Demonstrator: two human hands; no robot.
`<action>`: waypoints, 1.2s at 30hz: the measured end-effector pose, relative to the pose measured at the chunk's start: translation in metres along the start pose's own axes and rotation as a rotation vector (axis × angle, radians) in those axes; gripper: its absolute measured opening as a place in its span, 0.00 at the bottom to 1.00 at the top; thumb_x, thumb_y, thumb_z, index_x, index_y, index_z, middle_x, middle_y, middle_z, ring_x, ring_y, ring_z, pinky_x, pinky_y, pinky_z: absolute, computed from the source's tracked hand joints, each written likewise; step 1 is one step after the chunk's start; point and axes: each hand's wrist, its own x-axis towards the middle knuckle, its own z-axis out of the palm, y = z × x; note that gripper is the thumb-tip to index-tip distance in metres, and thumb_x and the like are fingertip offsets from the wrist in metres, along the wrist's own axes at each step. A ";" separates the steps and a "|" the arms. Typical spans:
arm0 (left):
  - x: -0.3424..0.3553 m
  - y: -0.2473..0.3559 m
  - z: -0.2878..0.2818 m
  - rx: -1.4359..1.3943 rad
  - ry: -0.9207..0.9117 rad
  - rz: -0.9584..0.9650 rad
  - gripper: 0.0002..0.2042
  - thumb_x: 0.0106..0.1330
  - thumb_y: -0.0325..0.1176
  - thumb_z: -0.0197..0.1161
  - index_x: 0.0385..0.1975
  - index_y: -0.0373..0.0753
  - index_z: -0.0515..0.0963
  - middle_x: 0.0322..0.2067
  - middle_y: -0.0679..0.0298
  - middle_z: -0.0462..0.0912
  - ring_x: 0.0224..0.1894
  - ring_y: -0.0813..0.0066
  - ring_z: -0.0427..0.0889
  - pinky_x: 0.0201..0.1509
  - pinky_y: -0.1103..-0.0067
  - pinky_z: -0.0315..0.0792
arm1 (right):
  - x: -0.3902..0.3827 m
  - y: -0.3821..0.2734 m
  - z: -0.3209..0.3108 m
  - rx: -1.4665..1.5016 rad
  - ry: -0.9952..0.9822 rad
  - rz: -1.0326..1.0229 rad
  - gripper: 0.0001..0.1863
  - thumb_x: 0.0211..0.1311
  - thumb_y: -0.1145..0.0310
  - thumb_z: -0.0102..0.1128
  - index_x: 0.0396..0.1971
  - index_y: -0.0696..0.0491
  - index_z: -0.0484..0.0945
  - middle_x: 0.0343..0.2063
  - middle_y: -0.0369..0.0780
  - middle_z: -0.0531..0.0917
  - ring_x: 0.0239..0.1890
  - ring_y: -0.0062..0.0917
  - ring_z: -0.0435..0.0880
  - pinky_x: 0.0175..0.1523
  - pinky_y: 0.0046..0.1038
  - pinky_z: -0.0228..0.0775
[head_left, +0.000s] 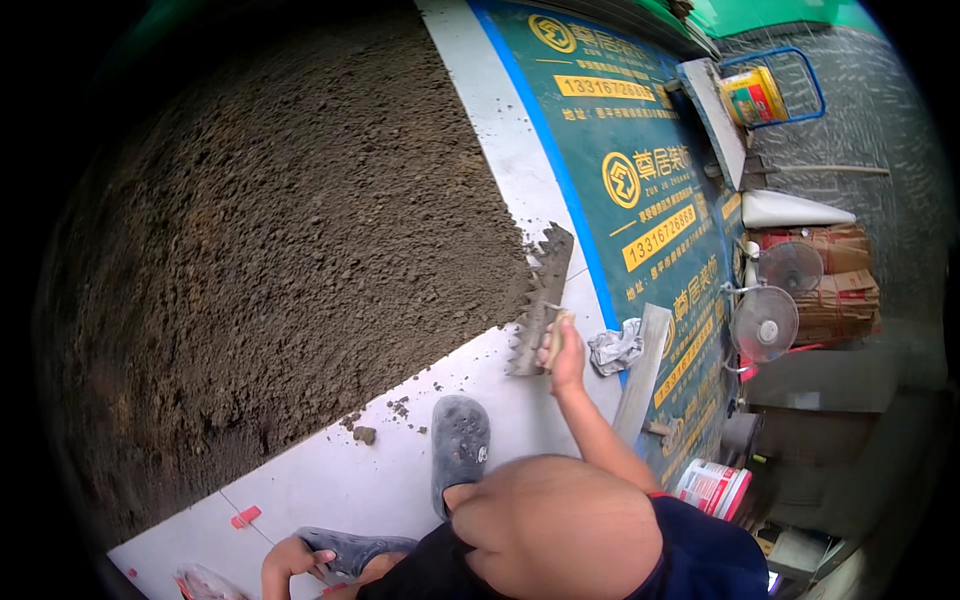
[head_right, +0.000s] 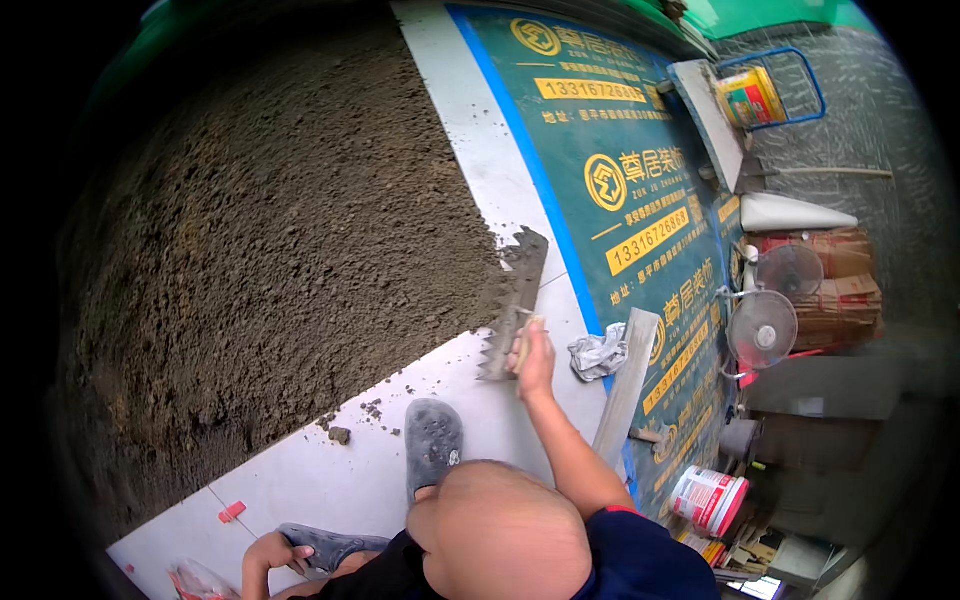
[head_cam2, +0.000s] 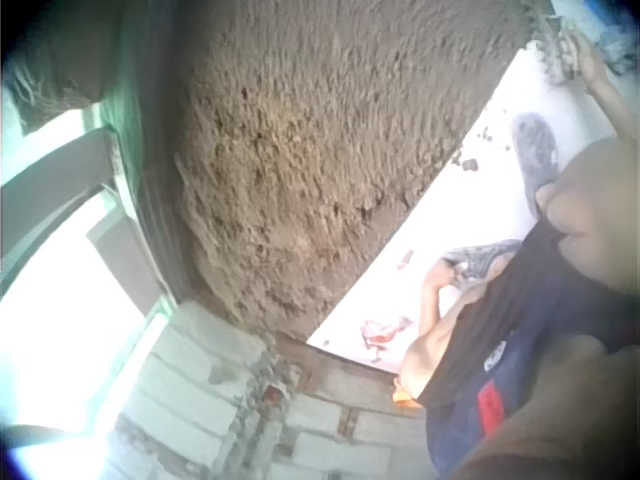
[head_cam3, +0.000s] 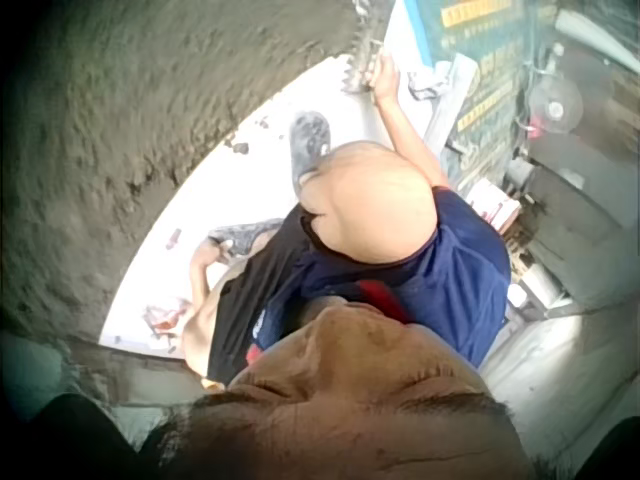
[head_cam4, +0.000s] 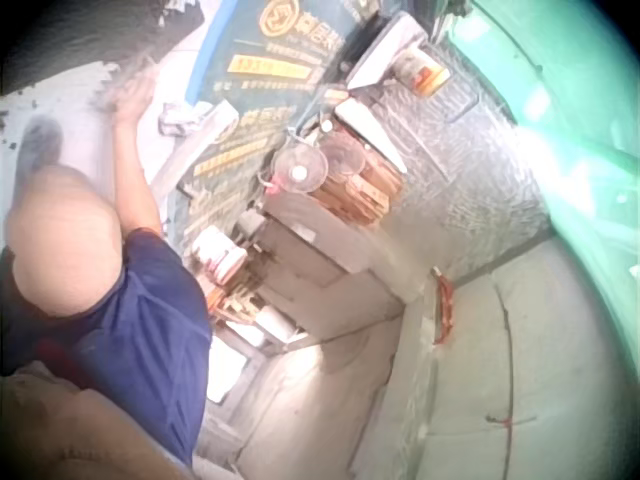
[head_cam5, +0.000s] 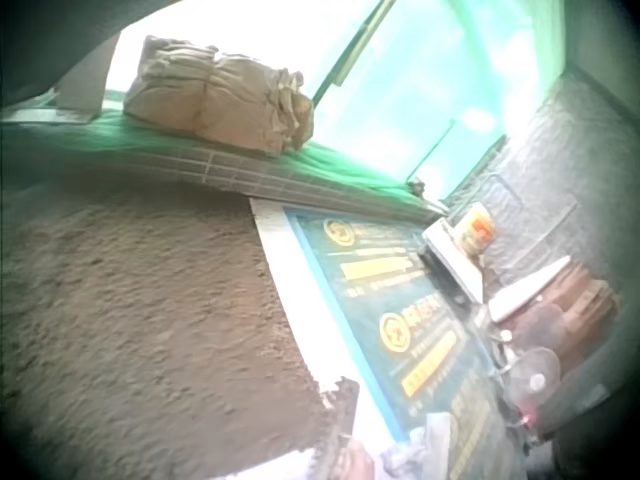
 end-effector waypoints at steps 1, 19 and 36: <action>-0.006 0.010 -0.003 -0.016 -0.002 -0.011 0.22 0.67 0.46 0.68 0.30 0.25 0.85 0.27 0.53 0.89 0.31 0.66 0.90 0.41 0.76 0.81 | 0.009 -0.005 -0.002 -0.010 0.027 0.026 0.27 0.74 0.39 0.45 0.35 0.51 0.70 0.20 0.33 0.71 0.14 0.19 0.69 0.19 0.25 0.62; -0.002 0.006 0.001 0.072 0.008 -0.039 0.28 0.65 0.60 0.65 0.31 0.33 0.87 0.29 0.59 0.89 0.32 0.68 0.89 0.41 0.75 0.80 | -0.001 -0.035 0.162 0.821 -1.113 1.020 0.32 0.72 0.32 0.39 0.39 0.50 0.72 0.20 0.34 0.73 0.12 0.20 0.68 0.17 0.22 0.63; 0.009 -0.007 0.013 -0.027 0.064 0.011 0.27 0.62 0.59 0.69 0.28 0.33 0.87 0.28 0.61 0.90 0.31 0.71 0.89 0.44 0.77 0.79 | 0.083 -0.078 0.091 -0.150 -0.158 0.079 0.31 0.67 0.31 0.50 0.31 0.48 0.69 0.17 0.30 0.69 0.11 0.17 0.64 0.17 0.23 0.58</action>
